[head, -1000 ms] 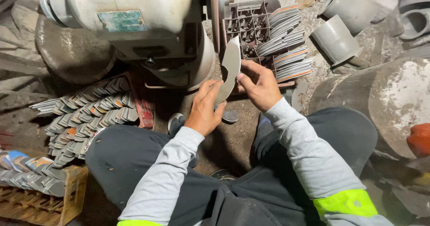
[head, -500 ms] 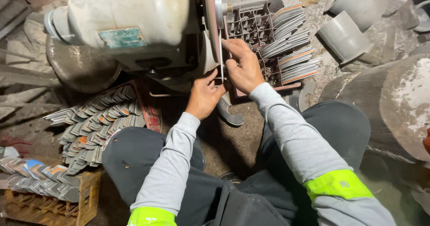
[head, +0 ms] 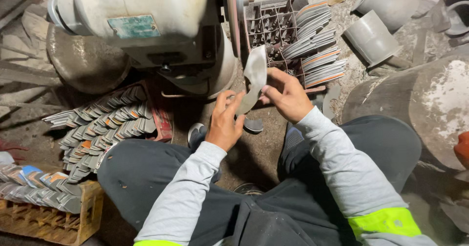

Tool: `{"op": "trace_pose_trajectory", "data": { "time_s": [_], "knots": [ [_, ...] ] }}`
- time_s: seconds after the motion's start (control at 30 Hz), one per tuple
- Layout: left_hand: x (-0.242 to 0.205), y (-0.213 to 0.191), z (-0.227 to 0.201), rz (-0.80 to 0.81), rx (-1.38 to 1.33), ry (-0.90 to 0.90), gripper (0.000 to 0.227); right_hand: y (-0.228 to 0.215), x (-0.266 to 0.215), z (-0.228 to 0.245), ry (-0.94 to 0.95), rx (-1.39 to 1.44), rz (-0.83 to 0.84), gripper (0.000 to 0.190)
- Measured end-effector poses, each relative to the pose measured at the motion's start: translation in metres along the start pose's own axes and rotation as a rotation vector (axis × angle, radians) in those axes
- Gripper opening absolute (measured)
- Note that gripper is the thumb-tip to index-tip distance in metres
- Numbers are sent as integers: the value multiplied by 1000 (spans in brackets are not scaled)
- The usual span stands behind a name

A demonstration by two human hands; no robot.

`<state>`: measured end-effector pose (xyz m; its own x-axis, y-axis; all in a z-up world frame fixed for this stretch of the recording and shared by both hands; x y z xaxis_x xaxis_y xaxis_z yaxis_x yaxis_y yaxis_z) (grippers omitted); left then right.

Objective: The person sits on the floor and uses a bench grinder to smooth the edges of small, curved metal parts. They pick up each part, press it against the spinning wheel, and place the finished pieces into a nearby crate.

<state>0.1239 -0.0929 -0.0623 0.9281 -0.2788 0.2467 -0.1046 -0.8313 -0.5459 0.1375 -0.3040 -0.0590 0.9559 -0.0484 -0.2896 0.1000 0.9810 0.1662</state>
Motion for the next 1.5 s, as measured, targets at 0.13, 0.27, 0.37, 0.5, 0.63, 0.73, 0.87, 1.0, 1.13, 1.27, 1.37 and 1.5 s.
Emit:
{"op": "trace_pose_trajectory", "data": {
  "time_s": [0.13, 0.27, 0.37, 0.5, 0.63, 0.73, 0.87, 1.0, 1.13, 1.27, 1.37, 1.5],
  "knots": [
    [14, -9, -12, -108, -5, 118, 61, -3, 4, 4, -59, -48, -113, 38],
    [23, -4, -3, 5, -153, -75, 53, 7, 16, 9, -186, -116, -82, 38],
    [34, 11, 18, 21, -290, -238, 51, 20, 31, 12, -623, -431, -92, 42],
    [56, 26, 49, 79, -661, -363, 48, 28, 63, 10, -611, -559, -161, 53],
    [72, 35, 64, 39, -772, -328, 47, 29, 88, 9, -608, -580, -207, 55],
    [74, 32, 64, 15, -716, -248, 45, 30, 91, 9, -624, -606, -237, 56],
    [65, 26, 54, 101, -847, -370, 46, 34, 75, 10, -622, -597, -232, 61],
    [34, 19, 32, 97, -778, -366, 41, 34, 39, 12, -638, -595, -190, 61],
    [8, 13, 5, 26, -437, -258, 50, 7, 5, 22, -501, -481, 9, 54],
    [4, 1, -8, -55, -3, 51, 56, -13, -4, 19, -187, -123, 86, 50],
    [10, -1, -16, -53, -22, 26, 57, -13, -4, 16, -120, 4, 28, 47],
    [13, 4, -12, 11, -104, -92, 54, -4, 0, 17, -275, -159, -29, 49]
  ]
}}
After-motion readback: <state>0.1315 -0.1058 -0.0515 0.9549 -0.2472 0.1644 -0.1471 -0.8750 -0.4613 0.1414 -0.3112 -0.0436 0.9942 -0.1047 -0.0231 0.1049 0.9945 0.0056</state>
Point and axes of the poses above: each hand's wrist, its own x-axis towards the middle knuckle, its own y-axis out of the palm, z = x × y, the point moved 1 cm from there along x, towards the middle knuckle, and after that the axes turned 10 degrees about -z, right-handed, at the moved point
